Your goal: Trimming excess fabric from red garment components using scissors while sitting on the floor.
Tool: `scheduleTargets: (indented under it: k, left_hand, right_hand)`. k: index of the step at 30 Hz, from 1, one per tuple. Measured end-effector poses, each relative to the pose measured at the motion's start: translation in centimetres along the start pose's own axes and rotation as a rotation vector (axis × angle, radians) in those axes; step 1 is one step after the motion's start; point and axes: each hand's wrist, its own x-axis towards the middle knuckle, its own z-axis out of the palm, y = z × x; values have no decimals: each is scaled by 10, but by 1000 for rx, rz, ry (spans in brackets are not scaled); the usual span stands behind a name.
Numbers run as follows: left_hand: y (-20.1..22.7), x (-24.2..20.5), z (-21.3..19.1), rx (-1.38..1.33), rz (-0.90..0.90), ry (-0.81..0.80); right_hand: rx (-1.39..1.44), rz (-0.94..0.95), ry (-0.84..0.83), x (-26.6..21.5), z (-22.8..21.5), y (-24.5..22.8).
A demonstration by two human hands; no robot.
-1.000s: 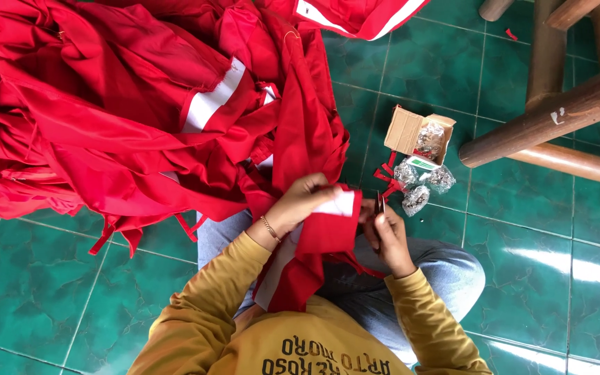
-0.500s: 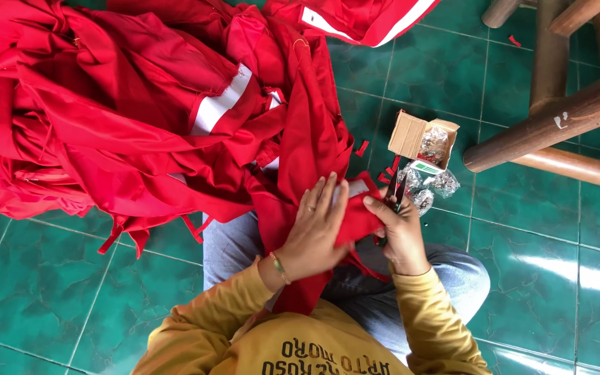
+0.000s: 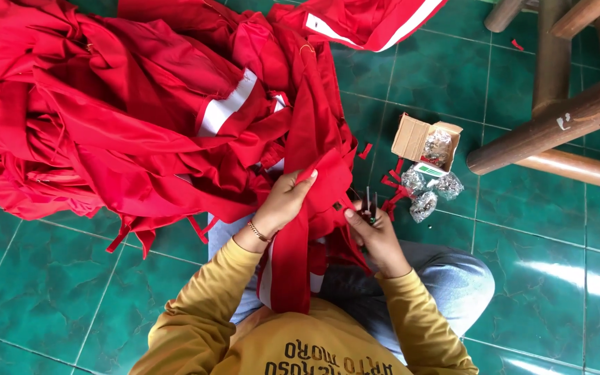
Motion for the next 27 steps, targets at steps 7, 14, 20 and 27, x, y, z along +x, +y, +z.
scheduleTargets:
  k: [7,14,20,27]
  left_hand:
    - [42,-6,4,99,46,-104]
    - [59,-11,10,166,48,-201]
    - [-10,4,-1,41,-75,-247]
    - [-21,2,7,-90,-240,-304]
  right_hand:
    - [-78,-107,-118,14,-16,-15]
    - [-366,-251,71,29,-5,-39]
    - [-911,-524,-35,29,-9,-108]
    - [-1427,-834,-59,29,-5,-125]
